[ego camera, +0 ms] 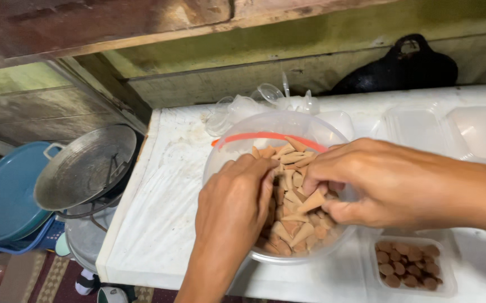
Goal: The person places incense cones from a large bucket into small plastic containers by hand and then seals the containers with lids.
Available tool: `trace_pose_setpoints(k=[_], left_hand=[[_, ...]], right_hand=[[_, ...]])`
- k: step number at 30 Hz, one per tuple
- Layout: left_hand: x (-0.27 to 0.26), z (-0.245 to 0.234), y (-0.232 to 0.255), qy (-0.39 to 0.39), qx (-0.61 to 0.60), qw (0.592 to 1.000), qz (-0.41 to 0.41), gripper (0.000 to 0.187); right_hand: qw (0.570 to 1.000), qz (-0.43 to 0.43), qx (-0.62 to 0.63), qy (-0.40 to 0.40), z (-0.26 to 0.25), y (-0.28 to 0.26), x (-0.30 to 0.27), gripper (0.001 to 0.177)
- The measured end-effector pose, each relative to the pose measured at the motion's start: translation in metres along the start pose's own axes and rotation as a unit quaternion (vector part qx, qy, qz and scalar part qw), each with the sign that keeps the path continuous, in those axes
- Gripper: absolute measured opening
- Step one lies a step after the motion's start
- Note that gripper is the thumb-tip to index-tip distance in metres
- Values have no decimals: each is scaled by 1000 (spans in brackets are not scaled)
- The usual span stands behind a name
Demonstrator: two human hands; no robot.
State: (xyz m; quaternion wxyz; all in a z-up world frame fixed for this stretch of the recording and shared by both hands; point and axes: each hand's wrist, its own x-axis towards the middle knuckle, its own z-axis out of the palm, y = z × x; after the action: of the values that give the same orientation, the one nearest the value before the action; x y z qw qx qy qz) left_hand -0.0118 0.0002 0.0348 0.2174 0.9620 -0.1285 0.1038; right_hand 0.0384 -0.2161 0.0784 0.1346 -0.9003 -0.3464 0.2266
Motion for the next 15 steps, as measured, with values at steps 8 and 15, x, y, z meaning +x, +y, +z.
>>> trace_pose_setpoints(k=[8, 15], left_hand=[[-25, 12, 90, 79, -167, 966, 183, 17], [-36, 59, 141, -18, -250, 941, 228, 13]], right_hand=[[951, 7, 30, 309, 44, 40, -106, 13], [925, 105, 103, 351, 112, 67, -154, 20]])
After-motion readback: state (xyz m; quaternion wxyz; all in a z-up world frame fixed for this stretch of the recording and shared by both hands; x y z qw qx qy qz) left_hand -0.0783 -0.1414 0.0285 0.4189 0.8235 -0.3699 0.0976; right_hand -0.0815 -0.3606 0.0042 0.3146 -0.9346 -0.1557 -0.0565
